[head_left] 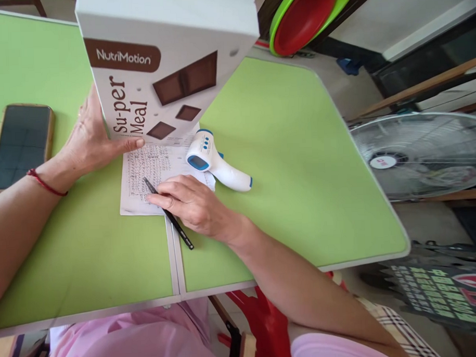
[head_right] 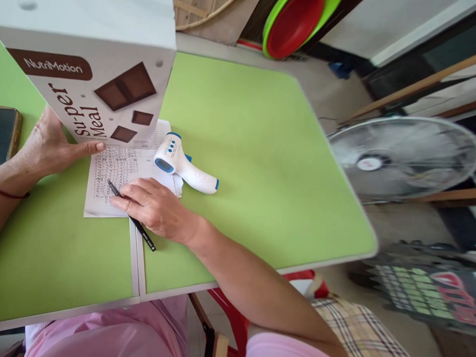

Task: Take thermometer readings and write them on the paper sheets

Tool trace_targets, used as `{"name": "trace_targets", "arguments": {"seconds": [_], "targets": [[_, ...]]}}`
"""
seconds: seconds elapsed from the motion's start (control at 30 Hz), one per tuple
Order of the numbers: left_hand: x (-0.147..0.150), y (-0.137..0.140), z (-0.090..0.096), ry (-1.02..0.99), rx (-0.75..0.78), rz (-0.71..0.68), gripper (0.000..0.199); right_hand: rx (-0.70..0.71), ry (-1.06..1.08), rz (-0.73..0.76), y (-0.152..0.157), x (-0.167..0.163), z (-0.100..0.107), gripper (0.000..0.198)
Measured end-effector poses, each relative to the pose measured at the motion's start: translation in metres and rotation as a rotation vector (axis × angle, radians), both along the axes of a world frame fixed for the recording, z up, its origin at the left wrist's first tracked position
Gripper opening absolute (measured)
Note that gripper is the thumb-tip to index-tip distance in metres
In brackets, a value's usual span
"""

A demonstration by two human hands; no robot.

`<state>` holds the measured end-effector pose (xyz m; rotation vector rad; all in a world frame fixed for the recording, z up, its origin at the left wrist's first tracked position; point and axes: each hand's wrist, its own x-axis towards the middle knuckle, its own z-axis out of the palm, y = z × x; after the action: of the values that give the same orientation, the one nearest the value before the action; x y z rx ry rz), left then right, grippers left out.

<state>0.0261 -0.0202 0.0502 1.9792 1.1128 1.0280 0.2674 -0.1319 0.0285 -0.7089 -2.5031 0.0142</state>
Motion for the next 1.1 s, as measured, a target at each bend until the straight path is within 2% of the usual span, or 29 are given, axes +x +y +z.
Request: {"name": "trace_targets", "arguments": {"seconds": [0.1,0.2,0.3,0.33,0.4,0.47,0.57,0.67,0.73,0.8,0.87,1.1], "targets": [[0.001,0.001,-0.001,-0.123,0.086,-0.096,0.069,0.004,0.022,-0.086,0.003,0.010,0.005,0.032],[0.001,0.005,-0.007,-0.240,0.007,-0.180,0.067,-0.017,0.113,-0.444,0.012,0.033,0.013,0.029],[0.000,0.010,-0.013,-0.258,-0.036,-0.206,0.068,-0.162,0.053,-0.785,0.022,0.056,0.013,0.048],[-0.001,0.011,-0.013,-0.248,-0.032,-0.180,0.068,-0.228,0.003,-0.843,0.025,0.060,0.012,0.050],[-0.002,0.010,-0.013,-0.208,-0.021,-0.107,0.066,-0.344,-0.073,-0.890,0.029,0.065,0.009,0.038],[-0.002,0.005,-0.010,-0.177,-0.022,-0.051,0.062,-0.391,-0.040,-0.889,0.029,0.062,0.008,0.025],[0.001,-0.007,-0.007,-0.183,-0.009,0.006,0.062,-0.321,0.269,-0.827,0.021,0.050,0.013,0.026],[0.007,-0.022,-0.004,-0.232,-0.008,0.020,0.064,-0.336,0.667,-0.592,0.001,0.031,0.018,0.024],[0.009,-0.030,-0.002,-0.253,-0.033,0.002,0.060,-0.513,0.825,-0.397,-0.015,0.017,0.019,0.026],[0.008,-0.033,0.000,-0.254,-0.062,-0.013,0.055,-0.724,0.877,-0.301,-0.027,0.003,0.018,0.028],[0.004,-0.032,0.002,-0.230,-0.096,-0.015,0.056,-0.852,0.884,-0.277,-0.032,-0.009,0.018,0.030],[-0.014,-0.010,0.000,-0.047,-0.177,-0.011,0.076,-0.901,0.872,-0.355,-0.015,-0.027,0.024,0.011]]}}
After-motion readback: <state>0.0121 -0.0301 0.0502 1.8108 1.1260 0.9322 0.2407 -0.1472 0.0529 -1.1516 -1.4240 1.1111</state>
